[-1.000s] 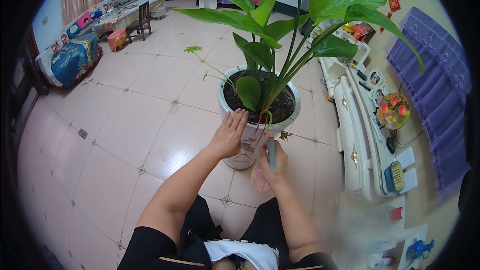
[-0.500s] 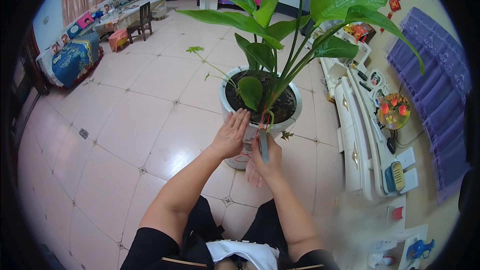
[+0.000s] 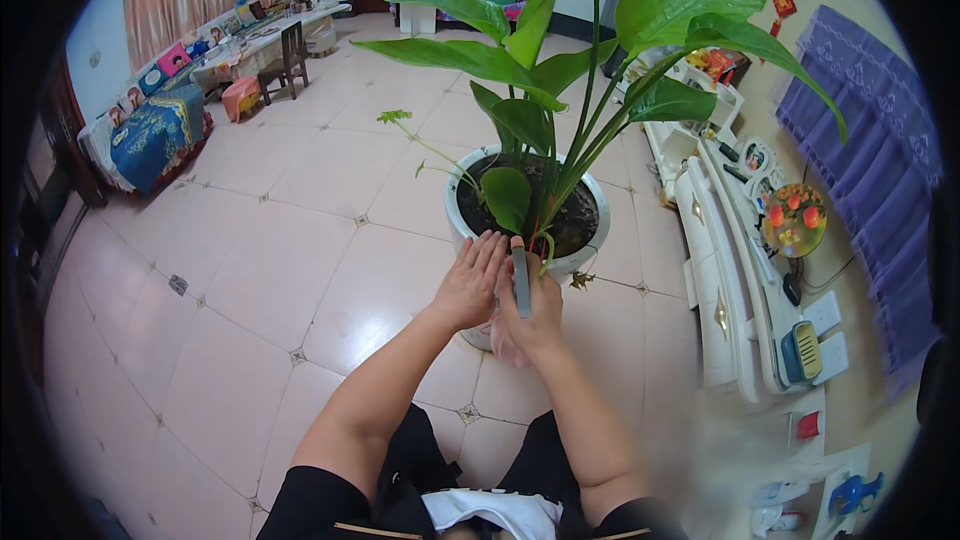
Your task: The person uses a spray bottle to mist the leaves of a potted plant. They then kneel and spray the soil and lower stems, rotating the pot to cover all sides.
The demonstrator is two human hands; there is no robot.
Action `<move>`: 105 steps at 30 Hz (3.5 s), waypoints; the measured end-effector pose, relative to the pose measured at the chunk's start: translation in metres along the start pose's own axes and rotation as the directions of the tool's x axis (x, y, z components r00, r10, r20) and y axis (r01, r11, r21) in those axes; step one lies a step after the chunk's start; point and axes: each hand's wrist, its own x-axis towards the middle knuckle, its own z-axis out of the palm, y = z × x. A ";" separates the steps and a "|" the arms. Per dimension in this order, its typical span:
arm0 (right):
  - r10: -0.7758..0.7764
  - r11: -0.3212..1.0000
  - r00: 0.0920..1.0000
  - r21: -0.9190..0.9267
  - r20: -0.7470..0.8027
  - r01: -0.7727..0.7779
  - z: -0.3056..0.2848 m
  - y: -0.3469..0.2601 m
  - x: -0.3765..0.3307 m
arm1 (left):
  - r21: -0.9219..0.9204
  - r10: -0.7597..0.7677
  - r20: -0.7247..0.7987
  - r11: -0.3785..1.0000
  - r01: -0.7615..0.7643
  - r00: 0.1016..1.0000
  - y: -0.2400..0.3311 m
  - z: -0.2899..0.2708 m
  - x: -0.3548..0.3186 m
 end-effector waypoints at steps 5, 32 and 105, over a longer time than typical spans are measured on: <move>0.025 1.000 1.000 0.013 0.014 -0.025 0.004 0.010 0.000 | 0.000 -0.001 0.018 1.000 0.001 1.000 0.001 -0.001 0.002; 0.116 0.990 0.993 0.075 0.022 -0.117 -0.033 0.018 -0.049 | -0.721 0.005 0.274 0.663 0.202 0.962 0.030 -0.022 -0.047; 0.098 0.785 0.971 -0.616 0.218 0.059 -0.025 0.101 -0.018 | -0.768 -0.491 0.144 0.492 0.409 0.859 0.054 -0.064 -0.005</move>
